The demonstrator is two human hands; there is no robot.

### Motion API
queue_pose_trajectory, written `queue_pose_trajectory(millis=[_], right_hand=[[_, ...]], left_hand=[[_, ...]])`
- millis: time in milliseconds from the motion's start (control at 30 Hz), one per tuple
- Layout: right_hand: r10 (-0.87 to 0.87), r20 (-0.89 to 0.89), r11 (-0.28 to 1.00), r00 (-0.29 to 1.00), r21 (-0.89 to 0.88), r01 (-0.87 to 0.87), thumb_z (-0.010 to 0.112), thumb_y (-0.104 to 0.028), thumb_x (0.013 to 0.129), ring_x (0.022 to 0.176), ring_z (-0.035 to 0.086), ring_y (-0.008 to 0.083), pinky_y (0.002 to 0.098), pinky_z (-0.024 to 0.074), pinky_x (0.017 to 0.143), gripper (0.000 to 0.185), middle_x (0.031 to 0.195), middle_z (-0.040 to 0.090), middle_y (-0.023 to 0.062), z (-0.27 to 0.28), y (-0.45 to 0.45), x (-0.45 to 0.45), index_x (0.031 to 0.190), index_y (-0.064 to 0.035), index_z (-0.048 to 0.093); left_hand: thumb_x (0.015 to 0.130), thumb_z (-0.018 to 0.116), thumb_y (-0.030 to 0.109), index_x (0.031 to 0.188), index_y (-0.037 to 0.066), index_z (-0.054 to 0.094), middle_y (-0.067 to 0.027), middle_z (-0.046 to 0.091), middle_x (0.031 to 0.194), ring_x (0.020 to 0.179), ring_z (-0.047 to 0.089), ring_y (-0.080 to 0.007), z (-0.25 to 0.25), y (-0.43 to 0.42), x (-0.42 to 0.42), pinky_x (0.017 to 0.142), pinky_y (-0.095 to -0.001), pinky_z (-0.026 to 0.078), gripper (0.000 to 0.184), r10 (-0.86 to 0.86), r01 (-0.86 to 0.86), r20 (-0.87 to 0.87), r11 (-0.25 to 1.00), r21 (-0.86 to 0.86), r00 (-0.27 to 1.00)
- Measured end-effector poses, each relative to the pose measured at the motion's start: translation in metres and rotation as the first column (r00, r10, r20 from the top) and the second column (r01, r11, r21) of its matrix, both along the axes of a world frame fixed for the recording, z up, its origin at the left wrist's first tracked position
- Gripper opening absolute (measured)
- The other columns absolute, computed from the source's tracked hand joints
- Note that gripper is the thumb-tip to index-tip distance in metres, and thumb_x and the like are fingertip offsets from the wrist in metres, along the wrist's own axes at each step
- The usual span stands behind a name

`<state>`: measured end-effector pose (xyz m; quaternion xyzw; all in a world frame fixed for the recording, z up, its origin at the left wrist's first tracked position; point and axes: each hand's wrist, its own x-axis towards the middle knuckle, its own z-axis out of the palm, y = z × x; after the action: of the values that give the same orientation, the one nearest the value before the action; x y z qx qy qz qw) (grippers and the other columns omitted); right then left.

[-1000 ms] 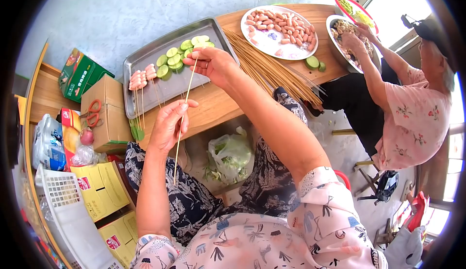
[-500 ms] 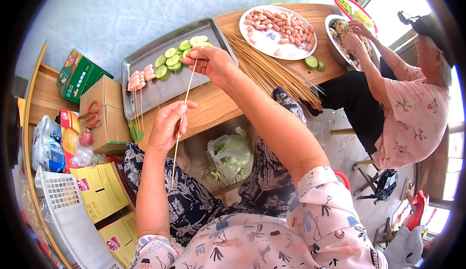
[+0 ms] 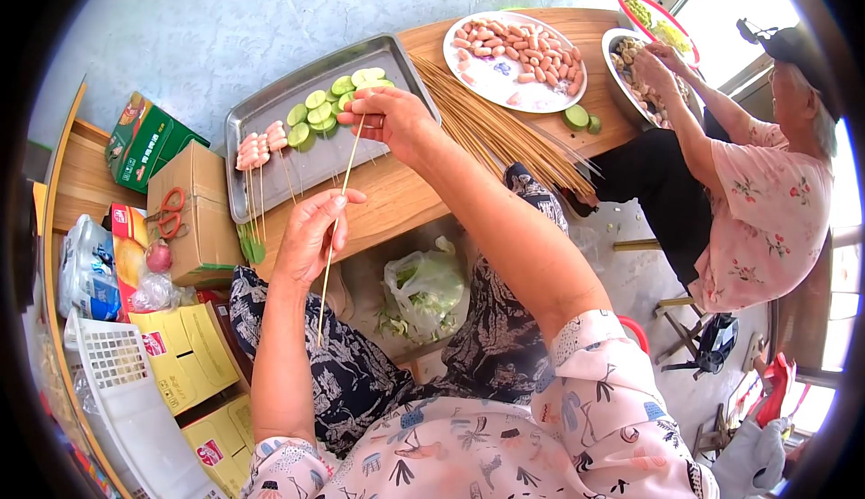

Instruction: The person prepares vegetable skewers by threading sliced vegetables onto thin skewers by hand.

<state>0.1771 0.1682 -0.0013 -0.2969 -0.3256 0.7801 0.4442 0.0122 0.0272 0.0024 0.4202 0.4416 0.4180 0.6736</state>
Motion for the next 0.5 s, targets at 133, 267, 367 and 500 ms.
queue_pose_trajectory(millis=[133, 267, 367, 500], right_hand=[[0.000, 0.010, 1.000, 1.000, 0.012, 0.000, 0.053, -0.008, 0.090, 0.099, 0.064, 0.0269, 0.0371, 0.0513, 0.082, 0.030, 0.108, 0.063, 0.0182, 0.0002, -0.0020, -0.0001, 0.117, 0.0031, 0.045], [0.016, 0.025, 1.000, 1.000, 0.008, -0.016, 0.056, -0.008, 0.088, 0.099, 0.064, 0.0265, 0.0372, 0.0504, 0.081, 0.036, 0.108, 0.063, 0.0174, 0.0027, -0.0043, 0.0012, 0.121, 0.0020, 0.042], [0.015, 0.066, 1.000, 0.998, -0.013, -0.014, 0.058, -0.008, 0.087, 0.099, 0.064, 0.0260, 0.0368, 0.0501, 0.081, 0.039, 0.108, 0.063, 0.0167, 0.0057, -0.0060, -0.0002, 0.121, 0.0017, 0.042], [0.022, 0.063, 1.000, 0.998, -0.007, -0.022, 0.058, -0.007, 0.086, 0.099, 0.064, 0.0259, 0.0366, 0.0500, 0.080, 0.040, 0.108, 0.063, 0.0165, 0.0063, -0.0074, -0.0010, 0.122, 0.0017, 0.042]], left_hand=[[0.096, 0.051, 0.030, 0.106, 0.000, 0.062, 0.0018, 0.048, 0.052, 0.039, 0.037, -0.0022, 0.0001, -0.0004, -0.0006, 0.037, -0.0159, 0.027, 0.034, 0.007, -0.007, -0.010, 1.000, 0.015, 1.000], [0.096, 0.051, 0.030, 0.106, 0.000, 0.062, 0.0017, 0.048, 0.052, 0.039, 0.037, -0.0023, -0.0004, -0.0003, 0.0001, 0.037, -0.0160, 0.027, 0.034, 0.012, -0.012, -0.015, 1.000, 0.018, 1.000], [0.096, 0.051, 0.029, 0.106, -0.001, 0.061, 0.0018, 0.048, 0.053, 0.039, 0.038, -0.0023, -0.0008, 0.0005, -0.0007, 0.037, -0.0161, 0.027, 0.033, 0.014, -0.014, -0.016, 1.000, 0.026, 1.000], [0.096, 0.051, 0.028, 0.106, -0.001, 0.061, 0.0025, 0.047, 0.052, 0.041, 0.037, -0.0021, 0.0017, -0.0008, 0.0011, 0.038, -0.0158, 0.027, 0.032, 0.031, -0.031, -0.015, 0.999, 0.011, 0.999]])
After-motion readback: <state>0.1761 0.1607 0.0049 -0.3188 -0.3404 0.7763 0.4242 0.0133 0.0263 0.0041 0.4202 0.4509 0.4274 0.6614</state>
